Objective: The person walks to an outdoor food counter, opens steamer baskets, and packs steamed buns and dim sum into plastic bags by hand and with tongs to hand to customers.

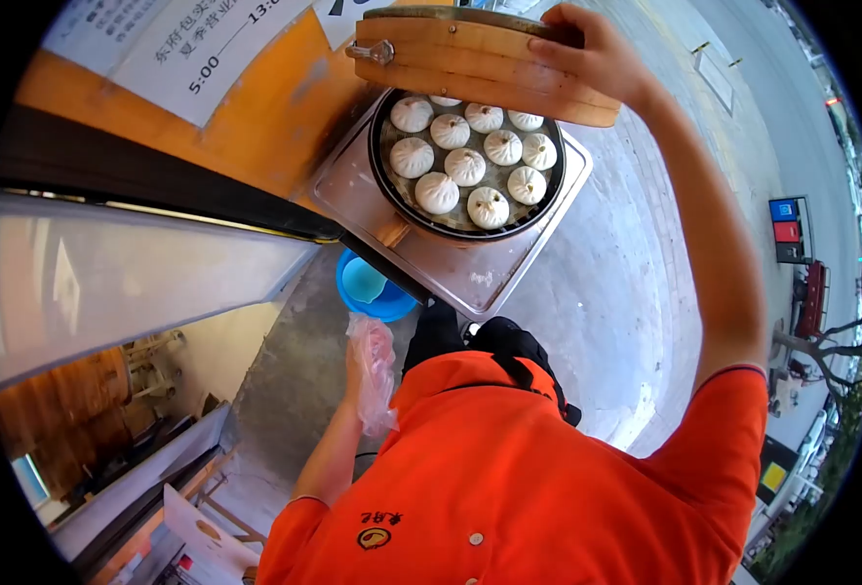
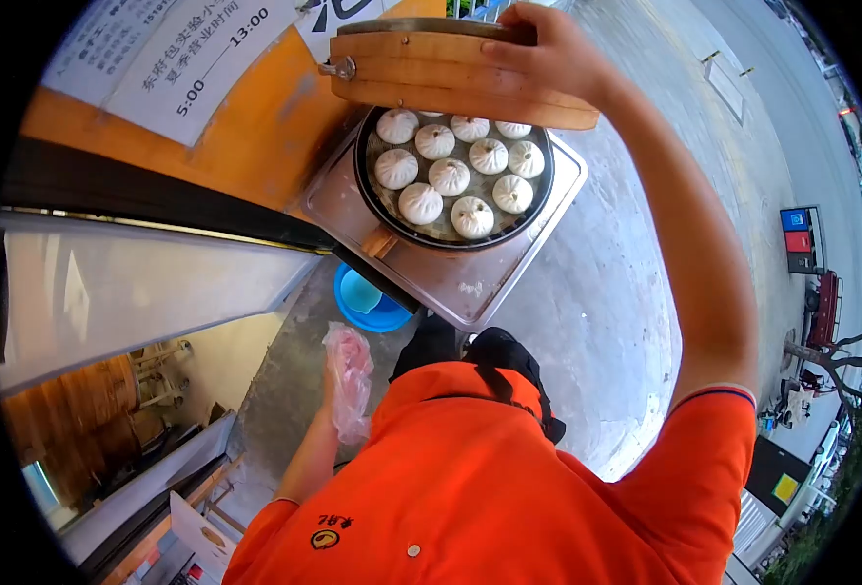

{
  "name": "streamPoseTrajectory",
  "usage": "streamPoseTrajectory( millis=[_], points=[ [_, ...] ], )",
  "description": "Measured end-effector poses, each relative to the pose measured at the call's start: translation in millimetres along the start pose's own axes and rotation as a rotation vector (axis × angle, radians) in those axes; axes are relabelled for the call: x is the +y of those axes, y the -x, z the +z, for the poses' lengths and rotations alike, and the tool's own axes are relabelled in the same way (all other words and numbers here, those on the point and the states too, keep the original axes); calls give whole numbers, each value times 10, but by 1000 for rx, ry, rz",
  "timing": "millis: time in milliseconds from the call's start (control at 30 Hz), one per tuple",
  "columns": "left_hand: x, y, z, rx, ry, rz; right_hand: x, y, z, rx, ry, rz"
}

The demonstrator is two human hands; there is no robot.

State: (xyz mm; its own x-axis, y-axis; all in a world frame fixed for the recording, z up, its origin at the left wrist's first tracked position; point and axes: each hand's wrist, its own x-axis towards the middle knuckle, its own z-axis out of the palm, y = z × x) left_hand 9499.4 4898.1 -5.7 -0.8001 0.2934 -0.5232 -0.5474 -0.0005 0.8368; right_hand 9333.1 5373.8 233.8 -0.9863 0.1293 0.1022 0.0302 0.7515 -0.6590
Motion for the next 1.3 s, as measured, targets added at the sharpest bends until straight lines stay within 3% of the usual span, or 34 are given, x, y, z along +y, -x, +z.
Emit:
streamPoseTrajectory(
  millis=[67,167,233,300,367,400,467,500,567,600,667,767,1300],
  points=[
    [-185,-308,-123,-19,-171,159,-47,-93,-91,6,-15,31],
    [168,-744,138,-29,41,-81,-27,-229,-166,6,-52,31],
    [173,-1077,355,9,-120,109,4,-292,-179,-1,-82,10],
    [-27,-1535,449,53,-480,323,5,-342,-199,-26,-131,8],
    [499,-1665,943,50,-892,587,-57,-360,-239,-27,-93,22],
    [618,-1752,1132,47,-893,581,-80,-346,-244,-27,-54,39],
    [785,-1980,1418,-17,-1118,791,-95,-376,-278,-30,-26,46],
    [777,-2122,1489,-20,-1118,790,-97,-382,-290,-31,5,48],
    [685,-2364,1605,-222,-1467,460,-115,-363,-309,-31,10,52],
    [538,-2476,1600,-227,-1464,459,-110,-357,-313,-29,10,54],
    [378,-2600,1608,-84,-1422,857,-68,-357,-315,-27,-12,30],
    [344,-2661,1635,-168,-1494,680,-116,-362,-333,-29,1,23],
    [422,-2750,1739,-72,-1490,620,-150,-468,-403,-45,21,21]
  ],
)
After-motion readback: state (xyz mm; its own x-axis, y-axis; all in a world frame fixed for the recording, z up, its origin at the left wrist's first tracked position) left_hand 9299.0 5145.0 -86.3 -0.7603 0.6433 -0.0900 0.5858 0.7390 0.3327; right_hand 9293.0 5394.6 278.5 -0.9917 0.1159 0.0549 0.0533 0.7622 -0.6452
